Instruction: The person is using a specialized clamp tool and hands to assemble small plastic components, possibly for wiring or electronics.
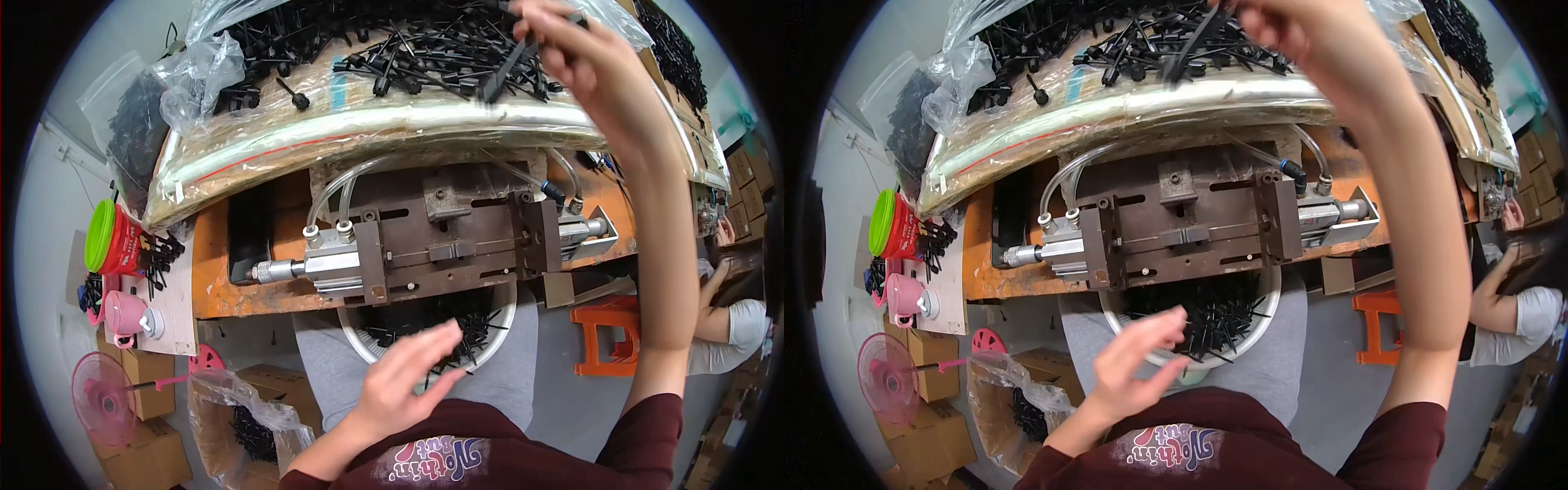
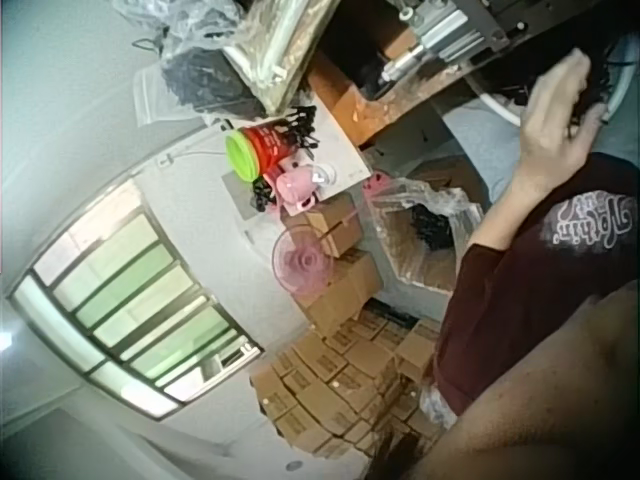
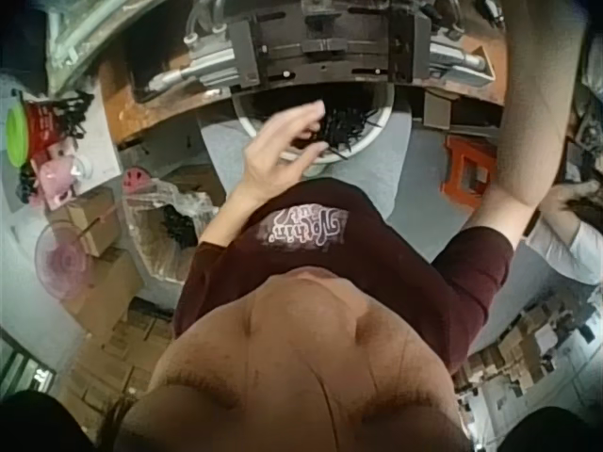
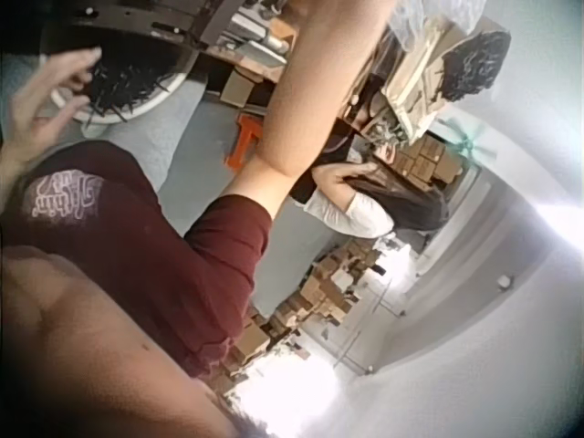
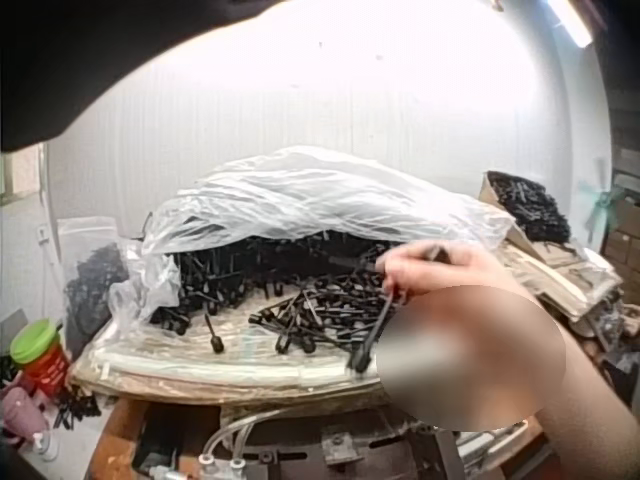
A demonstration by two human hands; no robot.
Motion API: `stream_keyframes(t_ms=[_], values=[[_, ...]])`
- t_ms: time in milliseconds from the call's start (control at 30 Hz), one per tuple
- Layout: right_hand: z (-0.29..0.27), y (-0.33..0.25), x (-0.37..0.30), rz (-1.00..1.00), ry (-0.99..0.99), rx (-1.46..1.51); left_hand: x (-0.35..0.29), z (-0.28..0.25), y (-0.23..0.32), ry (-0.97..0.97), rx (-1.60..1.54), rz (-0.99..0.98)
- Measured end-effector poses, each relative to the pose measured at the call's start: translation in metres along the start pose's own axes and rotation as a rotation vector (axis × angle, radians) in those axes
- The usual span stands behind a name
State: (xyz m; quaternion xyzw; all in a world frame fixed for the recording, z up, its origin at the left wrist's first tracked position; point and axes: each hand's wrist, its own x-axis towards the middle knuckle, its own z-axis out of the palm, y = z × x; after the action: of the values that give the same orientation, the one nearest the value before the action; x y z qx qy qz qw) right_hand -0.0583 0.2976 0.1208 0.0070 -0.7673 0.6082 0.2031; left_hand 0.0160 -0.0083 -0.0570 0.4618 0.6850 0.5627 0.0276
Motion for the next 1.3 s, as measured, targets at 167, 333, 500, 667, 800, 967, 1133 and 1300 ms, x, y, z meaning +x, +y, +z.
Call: stream_keyframes(t_ms=[167,333,500,667,800,967,1133,1300], values=[[0.07,0.013,-0.11,0.362,-0.07,0.256,0.034,-0.015,0.033,0.227,-0.361,-0.223],[0.078,0.041,-0.153,0.482,0.014,0.554,0.032,-0.019,0.03,0.118,-0.166,-0.126],[0.069,0.044,-0.175,0.419,0.188,0.506,0.031,-0.019,0.028,0.134,0.055,-0.002],[0.065,0.051,-0.196,0.272,0.406,0.464,0.042,-0.001,0.01,0.094,0.449,0.072],[0.077,0.043,-0.201,0.269,0.518,0.512,0.045,0.012,-0.006,0.029,0.601,0.11],[0.08,0.041,-0.213,0.171,0.473,0.37,0.056,0.011,-0.001,-0.038,0.681,0.104],[0.08,0.047,-0.221,0.113,0.436,0.262,0.059,0.011,0.001,-0.048,0.704,0.107],[0.082,0.052,-0.223,0.115,0.432,0.286,0.058,0.012,0.006,-0.076,0.713,0.022]])
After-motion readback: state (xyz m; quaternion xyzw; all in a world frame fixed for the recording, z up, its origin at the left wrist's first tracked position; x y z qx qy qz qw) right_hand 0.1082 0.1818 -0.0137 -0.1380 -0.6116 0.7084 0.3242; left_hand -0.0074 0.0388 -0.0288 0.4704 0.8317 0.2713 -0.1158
